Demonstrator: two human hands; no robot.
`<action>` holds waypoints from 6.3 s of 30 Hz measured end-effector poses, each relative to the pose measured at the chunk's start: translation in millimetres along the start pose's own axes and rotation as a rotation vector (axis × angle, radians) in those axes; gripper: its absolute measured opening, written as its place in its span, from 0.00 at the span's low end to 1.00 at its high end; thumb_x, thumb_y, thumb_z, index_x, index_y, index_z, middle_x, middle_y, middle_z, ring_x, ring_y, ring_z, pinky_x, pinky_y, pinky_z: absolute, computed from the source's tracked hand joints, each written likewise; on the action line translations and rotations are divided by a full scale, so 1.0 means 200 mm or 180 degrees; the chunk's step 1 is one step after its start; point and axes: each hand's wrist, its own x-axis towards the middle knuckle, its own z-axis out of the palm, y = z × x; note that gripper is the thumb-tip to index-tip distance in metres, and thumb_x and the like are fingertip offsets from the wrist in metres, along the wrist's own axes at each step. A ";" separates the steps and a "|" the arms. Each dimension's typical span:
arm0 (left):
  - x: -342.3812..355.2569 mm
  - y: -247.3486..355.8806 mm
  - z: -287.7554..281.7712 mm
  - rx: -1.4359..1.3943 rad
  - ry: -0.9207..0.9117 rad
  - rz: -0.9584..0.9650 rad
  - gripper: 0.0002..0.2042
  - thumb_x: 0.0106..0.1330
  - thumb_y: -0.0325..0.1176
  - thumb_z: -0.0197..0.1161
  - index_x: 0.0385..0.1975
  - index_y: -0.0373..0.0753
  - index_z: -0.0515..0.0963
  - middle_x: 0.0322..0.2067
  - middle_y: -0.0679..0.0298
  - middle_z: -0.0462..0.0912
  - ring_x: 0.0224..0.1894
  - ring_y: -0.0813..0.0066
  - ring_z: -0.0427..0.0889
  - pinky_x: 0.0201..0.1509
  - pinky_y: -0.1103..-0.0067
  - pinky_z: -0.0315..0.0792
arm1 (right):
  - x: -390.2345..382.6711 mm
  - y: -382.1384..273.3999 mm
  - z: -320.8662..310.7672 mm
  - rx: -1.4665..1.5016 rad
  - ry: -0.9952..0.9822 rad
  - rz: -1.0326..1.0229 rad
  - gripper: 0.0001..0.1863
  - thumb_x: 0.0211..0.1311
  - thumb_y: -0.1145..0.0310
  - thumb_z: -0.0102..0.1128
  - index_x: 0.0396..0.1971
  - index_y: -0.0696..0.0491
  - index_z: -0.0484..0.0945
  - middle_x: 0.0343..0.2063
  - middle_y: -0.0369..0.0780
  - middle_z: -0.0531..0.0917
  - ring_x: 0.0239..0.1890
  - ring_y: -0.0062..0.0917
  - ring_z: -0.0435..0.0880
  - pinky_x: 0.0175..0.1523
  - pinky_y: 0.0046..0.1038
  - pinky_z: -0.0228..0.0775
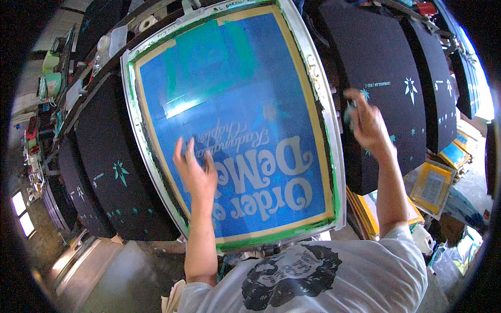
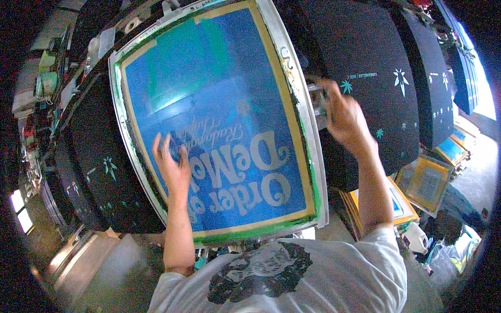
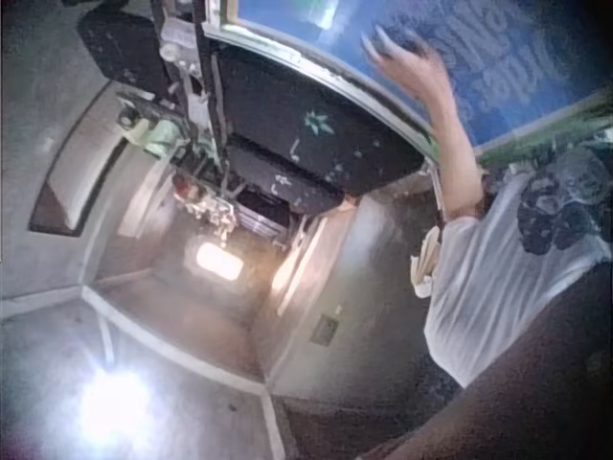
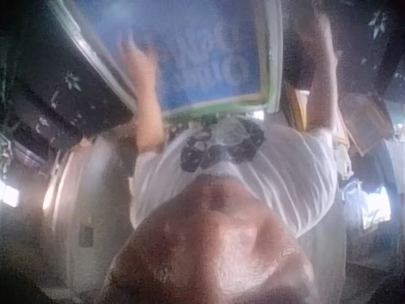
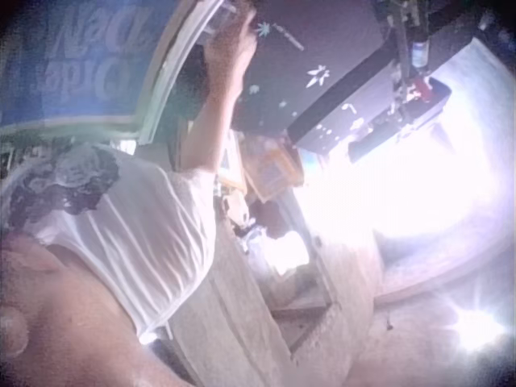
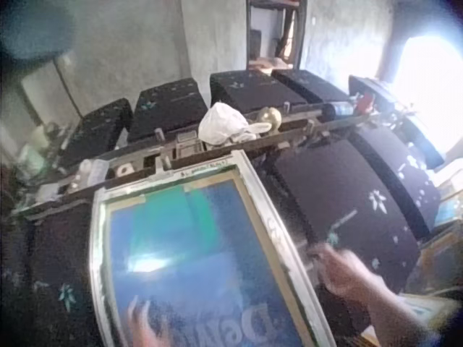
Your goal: The person repeatedly applies green ink to a screen printing frame using a squeegee, then wipes the screen surface with a cloth. The person handles the squeegee and cloth while working on the frame in a cluttered workshop.
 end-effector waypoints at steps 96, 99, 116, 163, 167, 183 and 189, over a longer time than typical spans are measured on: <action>-1.24 -0.61 -0.38 0.0534 0.0515 -0.0657 0.20 0.65 0.22 0.64 0.58 0.38 0.77 0.58 0.44 0.70 0.57 0.47 0.74 0.55 0.60 0.74 | -1.22 0.17 0.55 0.0463 0.0386 0.1098 0.20 0.69 0.69 0.54 0.60 0.49 0.76 0.33 0.56 0.84 0.37 0.45 0.87 0.41 0.39 0.77; -1.21 -0.53 -0.36 0.0767 0.0463 -0.0837 0.22 0.64 0.19 0.63 0.59 0.39 0.76 0.57 0.43 0.71 0.58 0.45 0.74 0.55 0.60 0.74 | -1.19 0.13 0.50 0.0439 0.0076 0.1501 0.20 0.69 0.69 0.54 0.60 0.48 0.76 0.34 0.56 0.84 0.38 0.44 0.88 0.41 0.38 0.77; -1.11 -0.41 -0.28 0.0833 0.0848 -0.1230 0.23 0.51 0.10 0.55 0.50 0.32 0.76 0.54 0.41 0.72 0.57 0.42 0.73 0.59 0.56 0.68 | -1.19 0.16 0.53 0.0567 0.0272 0.1156 0.23 0.61 0.80 0.54 0.58 0.55 0.76 0.35 0.56 0.84 0.36 0.43 0.88 0.41 0.34 0.77; -1.11 -0.42 -0.27 0.0886 0.0652 -0.1341 0.27 0.54 0.09 0.48 0.56 0.33 0.75 0.56 0.41 0.69 0.58 0.43 0.73 0.58 0.59 0.70 | -1.21 0.21 0.57 0.0250 0.0276 0.1093 0.21 0.62 0.78 0.57 0.56 0.55 0.77 0.30 0.51 0.84 0.29 0.42 0.85 0.36 0.38 0.75; -1.09 -0.44 -0.26 0.0826 0.0707 -0.1350 0.26 0.51 0.08 0.50 0.53 0.32 0.76 0.54 0.43 0.71 0.57 0.44 0.73 0.56 0.59 0.71 | -1.22 0.24 0.57 0.0216 0.0209 0.0998 0.22 0.60 0.80 0.57 0.56 0.55 0.76 0.29 0.51 0.83 0.28 0.42 0.84 0.35 0.36 0.75; -1.13 -0.46 -0.29 0.0994 0.0700 -0.1135 0.23 0.58 0.15 0.59 0.55 0.38 0.77 0.57 0.43 0.70 0.59 0.44 0.72 0.59 0.58 0.69 | -1.21 0.26 0.60 0.0412 0.0445 0.0899 0.19 0.65 0.75 0.54 0.57 0.53 0.75 0.25 0.54 0.81 0.27 0.48 0.84 0.33 0.39 0.73; -1.17 -0.50 -0.34 0.0884 0.0510 -0.0870 0.24 0.63 0.19 0.59 0.61 0.39 0.74 0.59 0.44 0.67 0.59 0.45 0.71 0.60 0.60 0.69 | -1.19 0.17 0.56 0.0279 0.0475 0.0949 0.16 0.68 0.72 0.52 0.54 0.52 0.76 0.30 0.56 0.83 0.33 0.50 0.85 0.38 0.43 0.75</action>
